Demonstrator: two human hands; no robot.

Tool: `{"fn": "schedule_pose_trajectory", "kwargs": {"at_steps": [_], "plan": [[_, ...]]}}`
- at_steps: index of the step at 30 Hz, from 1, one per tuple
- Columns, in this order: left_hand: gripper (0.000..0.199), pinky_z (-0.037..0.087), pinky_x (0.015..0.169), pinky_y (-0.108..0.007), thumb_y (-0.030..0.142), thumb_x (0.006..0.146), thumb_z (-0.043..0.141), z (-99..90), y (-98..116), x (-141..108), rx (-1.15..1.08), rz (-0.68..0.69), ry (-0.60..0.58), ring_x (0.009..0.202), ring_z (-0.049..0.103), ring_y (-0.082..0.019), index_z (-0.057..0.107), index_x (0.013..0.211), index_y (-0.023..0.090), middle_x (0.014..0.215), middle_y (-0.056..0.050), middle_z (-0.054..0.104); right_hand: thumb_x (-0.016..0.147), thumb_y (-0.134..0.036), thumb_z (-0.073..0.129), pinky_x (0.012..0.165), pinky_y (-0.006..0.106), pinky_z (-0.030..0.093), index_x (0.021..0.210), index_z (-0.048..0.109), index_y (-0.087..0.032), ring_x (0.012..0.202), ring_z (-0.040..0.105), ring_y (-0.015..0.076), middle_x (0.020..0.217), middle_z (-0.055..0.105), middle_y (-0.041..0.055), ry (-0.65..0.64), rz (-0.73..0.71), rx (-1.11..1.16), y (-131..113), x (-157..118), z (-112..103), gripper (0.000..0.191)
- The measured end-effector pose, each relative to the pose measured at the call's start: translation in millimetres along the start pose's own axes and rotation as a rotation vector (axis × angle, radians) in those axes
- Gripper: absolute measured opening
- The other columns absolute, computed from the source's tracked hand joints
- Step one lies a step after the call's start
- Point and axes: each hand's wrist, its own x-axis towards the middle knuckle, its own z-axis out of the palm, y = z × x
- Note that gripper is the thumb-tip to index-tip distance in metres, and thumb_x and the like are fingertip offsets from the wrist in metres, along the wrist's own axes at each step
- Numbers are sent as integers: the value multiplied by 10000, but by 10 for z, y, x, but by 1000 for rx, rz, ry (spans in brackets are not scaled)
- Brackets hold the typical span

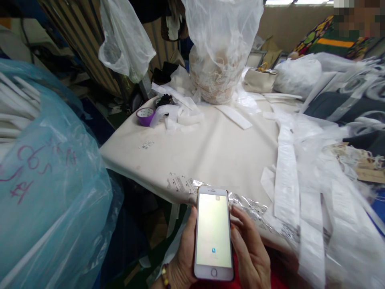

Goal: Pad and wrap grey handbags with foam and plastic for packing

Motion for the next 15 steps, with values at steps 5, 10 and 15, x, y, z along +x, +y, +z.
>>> {"fn": "schedule_pose_trajectory", "kwargs": {"at_steps": [5,10,15], "plan": [[802,384,900,-373,693,831,263,5,21,8,-1,-42,-50,966,610,-277,557,1215,53,1036,-166,672,855,-175,503,933,362,478,1223,551,-263,1203,468,252,1363,424,59,-119,-490,-436,23,-72,-207,381],[811,419,768,-277,700,829,263,59,19,9,-63,-60,-29,816,636,-195,553,1208,44,1038,-160,669,848,-180,496,926,386,476,1250,519,-227,1194,463,271,1352,421,89,-157,-580,-573,68,-100,-316,405],[706,393,854,-301,622,880,263,70,3,7,-16,14,-10,838,634,-206,630,1096,58,931,-131,702,855,-192,484,903,405,490,1217,510,-211,1159,495,265,1271,504,102,-116,-470,-474,65,-50,-279,363]]}}
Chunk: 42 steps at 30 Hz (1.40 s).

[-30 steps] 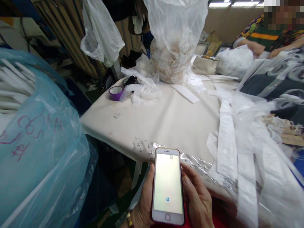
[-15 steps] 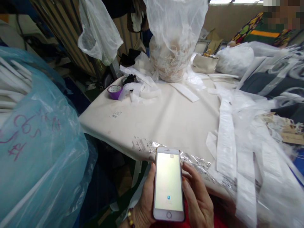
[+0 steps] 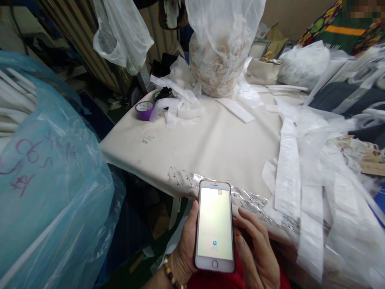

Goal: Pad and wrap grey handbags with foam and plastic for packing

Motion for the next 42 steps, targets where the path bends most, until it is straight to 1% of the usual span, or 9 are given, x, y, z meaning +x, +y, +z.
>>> {"fn": "schedule_pose_trajectory", "kwargs": {"at_steps": [2,6,10,14,19,25,28,33,42], "plan": [[690,364,916,-341,622,874,285,-17,-7,-3,33,5,2,910,624,-240,645,1075,70,931,-131,704,857,-201,478,891,407,492,1177,524,-208,1143,504,257,1231,540,99,21,1,33,-4,40,6,323],[676,329,973,-401,633,822,420,-65,-32,-8,70,-30,-10,1079,556,-304,591,1184,88,1066,-150,670,832,-173,501,883,413,473,1069,546,-206,1141,483,255,1183,600,89,-18,-131,-52,-40,173,-16,244],[686,331,976,-427,620,792,493,-108,-59,-16,92,-56,2,1122,530,-323,536,1257,118,1156,-150,630,824,-176,514,872,424,430,971,520,-198,1116,485,261,1169,619,100,-19,-274,-188,-99,371,-36,149],[662,330,978,-433,607,790,509,-156,-72,-24,113,-50,47,1125,527,-324,563,1226,111,1148,-152,631,826,-194,518,865,410,394,911,529,-218,1049,540,246,1113,662,61,-49,-327,-287,-138,511,-40,89],[676,321,979,-431,628,808,456,-170,-70,-25,90,-57,45,1106,535,-323,593,1173,76,1097,-166,647,786,-168,519,857,397,407,905,547,-222,1037,550,243,1103,671,68,-14,-346,-207,-140,420,-130,134],[658,322,970,-414,651,793,453,-89,-57,-7,38,-105,12,1050,567,-306,650,1053,80,955,-145,687,799,-188,508,854,392,399,907,559,-230,961,599,236,1042,707,43,-88,-312,-199,-120,182,-181,126],[663,327,962,-427,665,792,436,-108,-66,-1,41,-124,-7,1029,573,-314,671,984,75,925,-152,687,772,-195,547,813,364,431,877,533,-230,889,637,224,968,731,38,-69,-386,-211,-136,143,-148,112],[803,345,942,-448,695,827,275,-151,-80,0,73,-130,-17,1035,558,-329,633,1044,9,998,-203,651,786,-236,543,797,355,440,859,530,-238,837,669,215,895,745,28,-35,-481,-236,-197,187,-95,74],[663,389,888,-392,651,782,476,-177,-86,17,28,-110,61,942,602,-291,648,1025,58,903,-151,680,852,-185,476,794,346,423,836,548,-201,847,650,199,876,746,47,-10,-502,-299,-259,280,-95,75]]}}
